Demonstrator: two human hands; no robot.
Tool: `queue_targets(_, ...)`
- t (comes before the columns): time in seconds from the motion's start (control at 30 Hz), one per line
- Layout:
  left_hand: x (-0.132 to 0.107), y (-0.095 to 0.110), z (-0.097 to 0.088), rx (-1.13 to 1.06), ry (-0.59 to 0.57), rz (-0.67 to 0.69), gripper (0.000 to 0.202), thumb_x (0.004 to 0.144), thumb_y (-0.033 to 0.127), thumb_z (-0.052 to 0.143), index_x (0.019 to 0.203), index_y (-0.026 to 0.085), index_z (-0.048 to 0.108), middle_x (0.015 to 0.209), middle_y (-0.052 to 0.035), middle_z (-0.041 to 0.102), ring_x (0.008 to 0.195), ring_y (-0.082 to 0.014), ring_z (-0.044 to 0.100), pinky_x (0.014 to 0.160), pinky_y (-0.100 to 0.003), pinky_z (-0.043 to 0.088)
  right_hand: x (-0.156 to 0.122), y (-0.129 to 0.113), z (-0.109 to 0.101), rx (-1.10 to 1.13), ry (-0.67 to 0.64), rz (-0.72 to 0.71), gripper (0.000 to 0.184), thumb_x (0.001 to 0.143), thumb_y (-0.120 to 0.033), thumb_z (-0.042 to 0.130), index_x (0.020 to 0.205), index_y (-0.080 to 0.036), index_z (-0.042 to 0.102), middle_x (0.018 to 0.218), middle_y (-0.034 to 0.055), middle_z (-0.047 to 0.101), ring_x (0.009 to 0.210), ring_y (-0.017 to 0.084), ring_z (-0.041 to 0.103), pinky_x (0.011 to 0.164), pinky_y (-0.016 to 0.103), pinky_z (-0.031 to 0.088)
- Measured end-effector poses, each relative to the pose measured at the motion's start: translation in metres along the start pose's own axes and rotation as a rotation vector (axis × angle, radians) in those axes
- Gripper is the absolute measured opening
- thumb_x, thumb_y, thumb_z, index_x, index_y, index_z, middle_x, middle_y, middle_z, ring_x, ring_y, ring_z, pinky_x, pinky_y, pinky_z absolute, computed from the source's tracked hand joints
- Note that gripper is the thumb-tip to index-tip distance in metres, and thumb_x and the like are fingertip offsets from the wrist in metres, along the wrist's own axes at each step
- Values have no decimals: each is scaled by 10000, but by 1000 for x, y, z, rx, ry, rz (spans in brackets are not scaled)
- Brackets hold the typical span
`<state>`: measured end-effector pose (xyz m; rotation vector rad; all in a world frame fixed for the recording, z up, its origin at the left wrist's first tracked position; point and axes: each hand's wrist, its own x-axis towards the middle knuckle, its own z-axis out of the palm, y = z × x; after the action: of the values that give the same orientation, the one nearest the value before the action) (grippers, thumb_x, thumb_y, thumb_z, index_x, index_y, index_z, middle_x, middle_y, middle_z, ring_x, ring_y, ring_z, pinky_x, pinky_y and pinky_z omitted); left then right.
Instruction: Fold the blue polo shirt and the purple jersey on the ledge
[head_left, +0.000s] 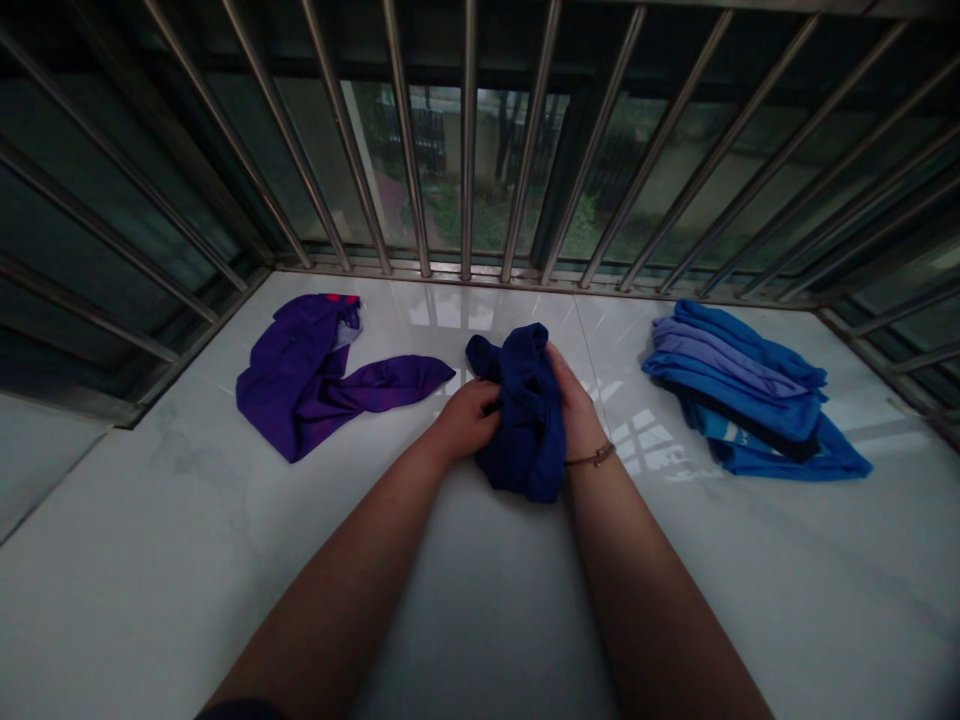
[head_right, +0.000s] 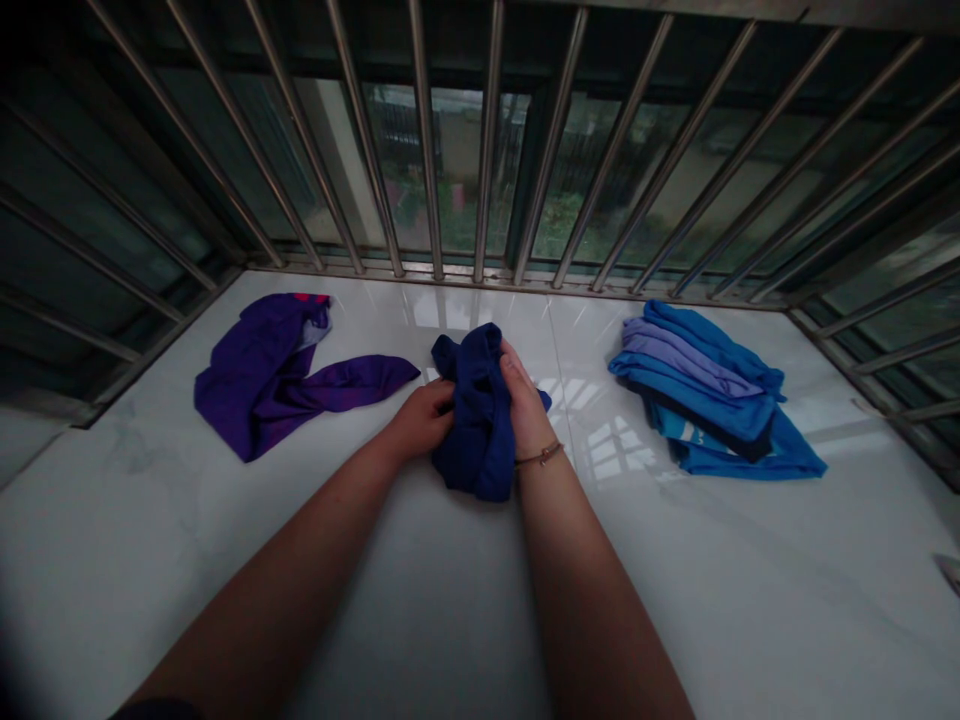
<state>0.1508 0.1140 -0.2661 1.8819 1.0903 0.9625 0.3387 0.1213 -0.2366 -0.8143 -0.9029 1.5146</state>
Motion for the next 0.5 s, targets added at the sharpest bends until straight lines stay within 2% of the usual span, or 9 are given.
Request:
queue_targets(0.1,-1,0,-1,-161,84,-102,234,930,400,686,852,222,817,879,-35,816,897,-264,725,829,-347,521,-1,-2,-4,-137,-76,-17,889,975,-863,678,1719,-400,530,1661,19,685,1609,326,588,1336,566,511)
queue_targets(0.17,-1,0,-2,-244,143,-174,285,915,461,698,851,214,824,818,-15,797,827,-247,706,768,-323,494,-2,-4,-7,-325,-189,-50,1032,924,-874,744,1785,-399,431,1765,37,576,1688,339,483,1398,585,416)
queue_targets(0.23,-1,1,-4,-273,181,-213,303,874,485,722,819,205,825,783,-7,783,781,-233,684,752,-314,481,-2,-4,-7,-557,-296,-86,1251,807,-759,938,1833,-372,337,1855,66,442,1740,359,386,1454,586,290)
queue_targets(0.3,-1,2,-5,-294,187,-230,302,836,485,742,793,198,827,767,-4,773,763,-223,671,755,-311,480,-2,-4,-5,-732,-341,-100,1396,733,-594,1045,1860,-351,259,1891,95,364,1745,376,371,1468,590,236)
queue_targets(0.37,0,4,-6,-345,196,-252,304,822,487,758,789,194,831,750,1,756,750,-211,658,754,-306,481,-1,-5,-4,-796,-329,-107,1326,767,-480,1029,1853,-356,277,1867,100,408,1711,373,432,1453,593,278)
queue_targets(0.43,0,4,-8,-409,209,-279,310,810,499,783,790,193,829,725,12,728,719,-192,631,721,-293,458,0,-9,-7,-764,-313,-92,1128,817,-398,977,1794,-358,415,1777,87,541,1631,362,543,1417,587,360)
queue_targets(0.5,0,4,-10,-478,217,-299,312,792,505,812,760,195,799,682,25,686,667,-167,586,673,-280,418,0,-16,-13,-632,-281,-43,958,833,-344,946,1702,-352,544,1654,70,663,1515,344,652,1361,573,451)
